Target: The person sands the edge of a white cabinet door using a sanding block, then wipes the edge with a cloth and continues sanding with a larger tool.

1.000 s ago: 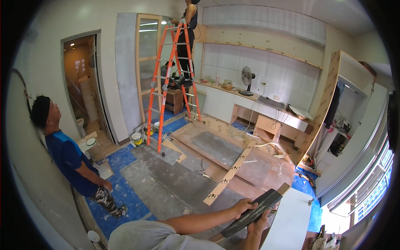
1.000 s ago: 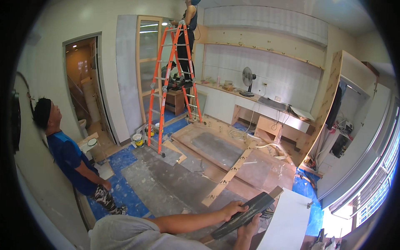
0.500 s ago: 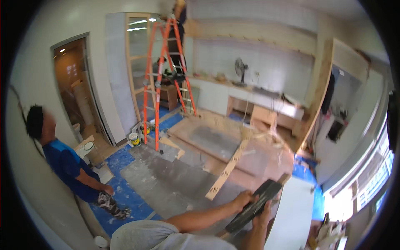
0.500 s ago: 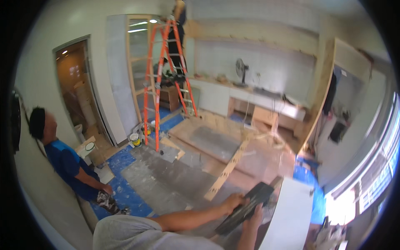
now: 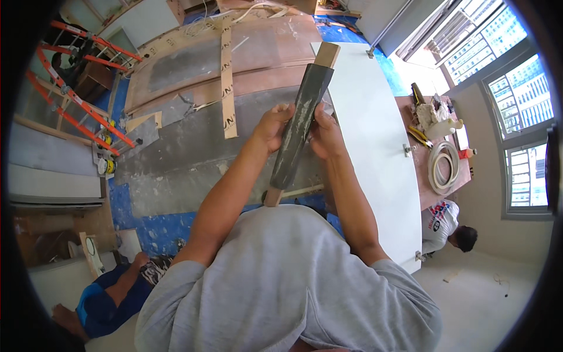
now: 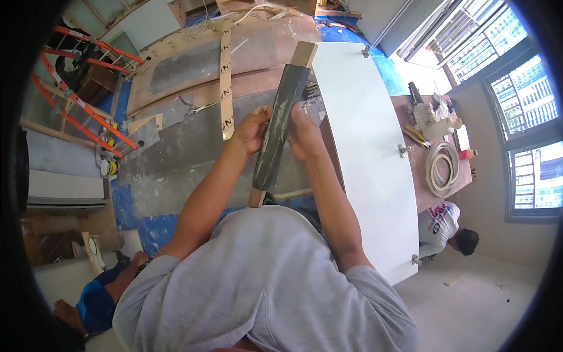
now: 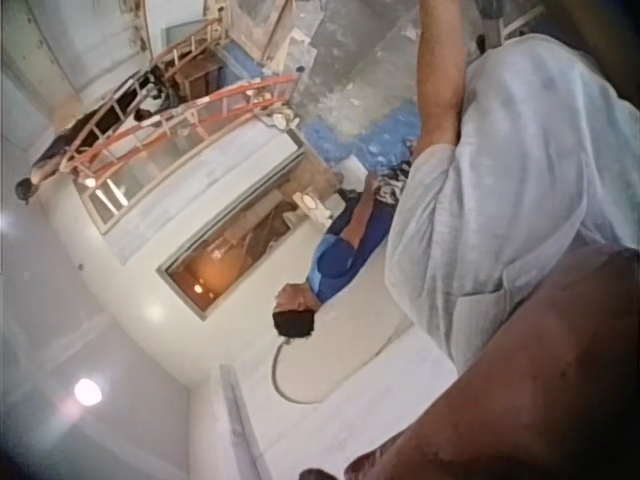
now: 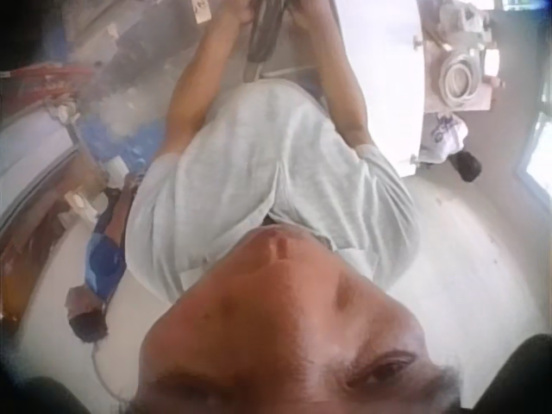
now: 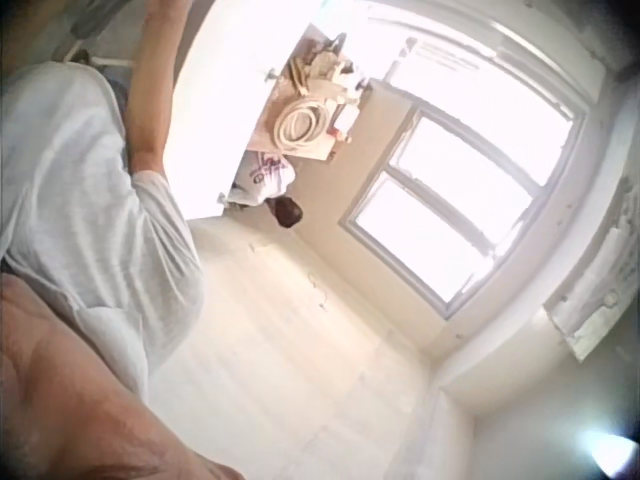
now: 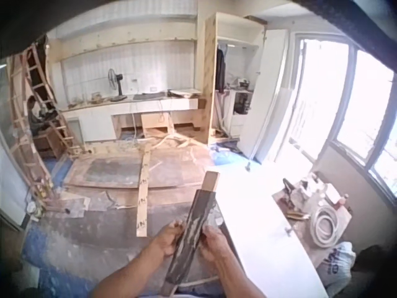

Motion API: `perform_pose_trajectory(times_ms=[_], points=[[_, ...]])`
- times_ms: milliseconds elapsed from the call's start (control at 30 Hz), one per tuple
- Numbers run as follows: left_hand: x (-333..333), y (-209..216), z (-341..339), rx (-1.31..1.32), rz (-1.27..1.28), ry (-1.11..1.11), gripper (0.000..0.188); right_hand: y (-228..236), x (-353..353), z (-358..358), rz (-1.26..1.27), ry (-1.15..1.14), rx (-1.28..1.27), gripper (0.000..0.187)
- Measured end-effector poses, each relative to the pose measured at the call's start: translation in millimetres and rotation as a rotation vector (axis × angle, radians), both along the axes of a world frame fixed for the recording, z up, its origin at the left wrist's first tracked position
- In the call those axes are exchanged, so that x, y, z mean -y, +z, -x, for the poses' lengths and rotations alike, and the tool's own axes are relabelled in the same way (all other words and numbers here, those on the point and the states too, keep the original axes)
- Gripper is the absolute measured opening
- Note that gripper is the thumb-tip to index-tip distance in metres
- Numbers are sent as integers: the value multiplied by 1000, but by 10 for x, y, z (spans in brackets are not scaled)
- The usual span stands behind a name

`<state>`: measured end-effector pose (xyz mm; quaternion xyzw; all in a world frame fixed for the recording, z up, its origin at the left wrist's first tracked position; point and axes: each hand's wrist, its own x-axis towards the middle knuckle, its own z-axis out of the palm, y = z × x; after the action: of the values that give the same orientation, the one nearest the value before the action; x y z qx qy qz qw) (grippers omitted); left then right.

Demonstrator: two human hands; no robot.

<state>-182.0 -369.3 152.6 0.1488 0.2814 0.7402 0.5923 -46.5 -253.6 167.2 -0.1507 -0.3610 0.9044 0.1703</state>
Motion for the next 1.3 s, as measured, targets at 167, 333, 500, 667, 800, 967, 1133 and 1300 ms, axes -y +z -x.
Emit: perform_pose_trajectory(times_ms=[167,333,500,667,800,967,1133,1300], points=[[1,-52,-130,262,33,-166,52,-13,-146,-80,-43,127,-9,37],[-23,101,-186,268,-33,-315,64,49,-574,-145,-222,392,-151,41],[-102,160,-74,216,-154,-473,66,75,-821,-21,-612,67,-64,24],[-148,176,-102,18,152,-100,58,145,-550,-28,-619,-238,200,28],[-220,40,-36,-260,219,-77,49,317,-170,-31,-511,-391,228,38],[9,-15,-209,-752,425,-205,45,-103,-143,-240,-559,-333,403,39],[288,-423,-637,-1232,445,-155,55,-675,216,-627,-172,-360,418,24],[130,-543,-987,-1341,427,-82,55,-1031,19,-878,-271,-340,521,21]])
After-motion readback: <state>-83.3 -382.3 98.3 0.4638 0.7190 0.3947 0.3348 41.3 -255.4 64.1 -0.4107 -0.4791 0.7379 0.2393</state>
